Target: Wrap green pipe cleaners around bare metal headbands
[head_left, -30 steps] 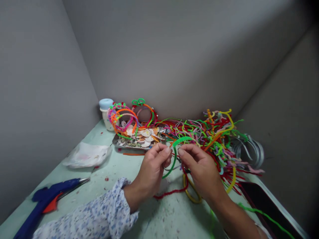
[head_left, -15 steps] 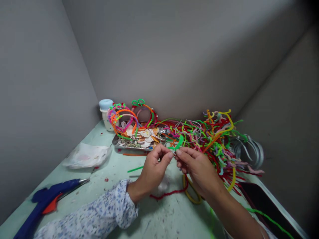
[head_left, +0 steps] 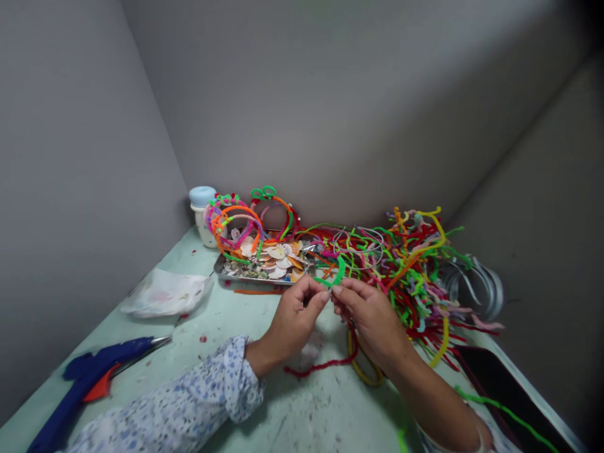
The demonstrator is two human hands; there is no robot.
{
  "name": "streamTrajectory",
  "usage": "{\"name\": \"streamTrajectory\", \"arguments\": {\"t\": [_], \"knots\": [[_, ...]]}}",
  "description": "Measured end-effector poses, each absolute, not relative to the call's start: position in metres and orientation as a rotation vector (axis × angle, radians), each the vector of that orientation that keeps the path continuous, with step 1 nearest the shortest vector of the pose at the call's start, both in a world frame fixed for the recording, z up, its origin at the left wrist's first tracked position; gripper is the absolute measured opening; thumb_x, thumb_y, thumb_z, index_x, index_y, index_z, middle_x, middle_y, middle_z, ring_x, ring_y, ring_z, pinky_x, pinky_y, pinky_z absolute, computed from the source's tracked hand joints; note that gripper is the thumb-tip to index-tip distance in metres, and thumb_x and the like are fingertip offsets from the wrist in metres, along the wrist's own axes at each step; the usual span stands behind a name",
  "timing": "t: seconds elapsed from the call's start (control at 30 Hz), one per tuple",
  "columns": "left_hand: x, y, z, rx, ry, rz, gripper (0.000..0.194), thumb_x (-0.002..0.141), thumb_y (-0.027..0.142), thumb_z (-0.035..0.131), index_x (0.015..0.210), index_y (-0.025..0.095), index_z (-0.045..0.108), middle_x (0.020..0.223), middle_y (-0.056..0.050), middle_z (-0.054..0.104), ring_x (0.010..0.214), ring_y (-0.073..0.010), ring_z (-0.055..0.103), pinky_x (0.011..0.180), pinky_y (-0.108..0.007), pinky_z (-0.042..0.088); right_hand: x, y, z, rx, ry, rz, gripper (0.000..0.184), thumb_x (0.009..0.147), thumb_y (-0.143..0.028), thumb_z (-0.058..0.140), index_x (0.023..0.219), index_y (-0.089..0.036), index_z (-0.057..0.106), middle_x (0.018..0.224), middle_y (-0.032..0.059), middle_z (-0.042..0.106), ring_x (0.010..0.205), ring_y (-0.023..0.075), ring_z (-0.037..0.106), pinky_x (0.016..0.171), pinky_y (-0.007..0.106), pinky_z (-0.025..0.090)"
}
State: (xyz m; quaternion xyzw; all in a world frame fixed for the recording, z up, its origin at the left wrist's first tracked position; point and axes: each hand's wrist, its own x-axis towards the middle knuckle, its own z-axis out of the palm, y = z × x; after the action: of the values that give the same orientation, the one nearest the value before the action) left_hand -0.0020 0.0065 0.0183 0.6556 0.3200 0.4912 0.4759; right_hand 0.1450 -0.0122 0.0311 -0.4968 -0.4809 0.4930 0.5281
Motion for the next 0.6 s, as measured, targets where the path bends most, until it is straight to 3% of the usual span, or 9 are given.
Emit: {"name": "streamTrajectory", "arguments": {"t": [0.47, 0.6], "knots": [[-0.001, 0.003, 0.014, 1.734, 0.786, 1.121, 0.015, 0.09, 0.027, 0.052, 0.081, 0.016, 0.057, 0.078, -0.001, 0.062, 0.075, -0.0137, 0.056, 0.071, -0.025, 0.042, 0.143, 0.0, -0.021, -0.87, -1.029, 1.171, 0.015, 0.08, -0.031, 0.062, 0.072, -0.02, 0.058, 0.059, -0.0039, 0.052, 0.055, 0.0105, 0.042, 0.054, 0.023, 0.034], [-0.001, 0.005, 0.012, 1.813, 0.797, 1.126, 0.016, 0.091, 0.025, 0.051, 0.079, 0.017, 0.058, 0.078, -0.002, 0.062, 0.076, -0.0144, 0.057, 0.074, -0.026, 0.043, 0.143, -0.001, -0.025, -0.821, -0.981, 1.202, 0.021, 0.081, -0.036, 0.063, 0.07, -0.019, 0.057, 0.059, -0.0029, 0.053, 0.056, 0.0111, 0.044, 0.054, 0.024, 0.035]]}}
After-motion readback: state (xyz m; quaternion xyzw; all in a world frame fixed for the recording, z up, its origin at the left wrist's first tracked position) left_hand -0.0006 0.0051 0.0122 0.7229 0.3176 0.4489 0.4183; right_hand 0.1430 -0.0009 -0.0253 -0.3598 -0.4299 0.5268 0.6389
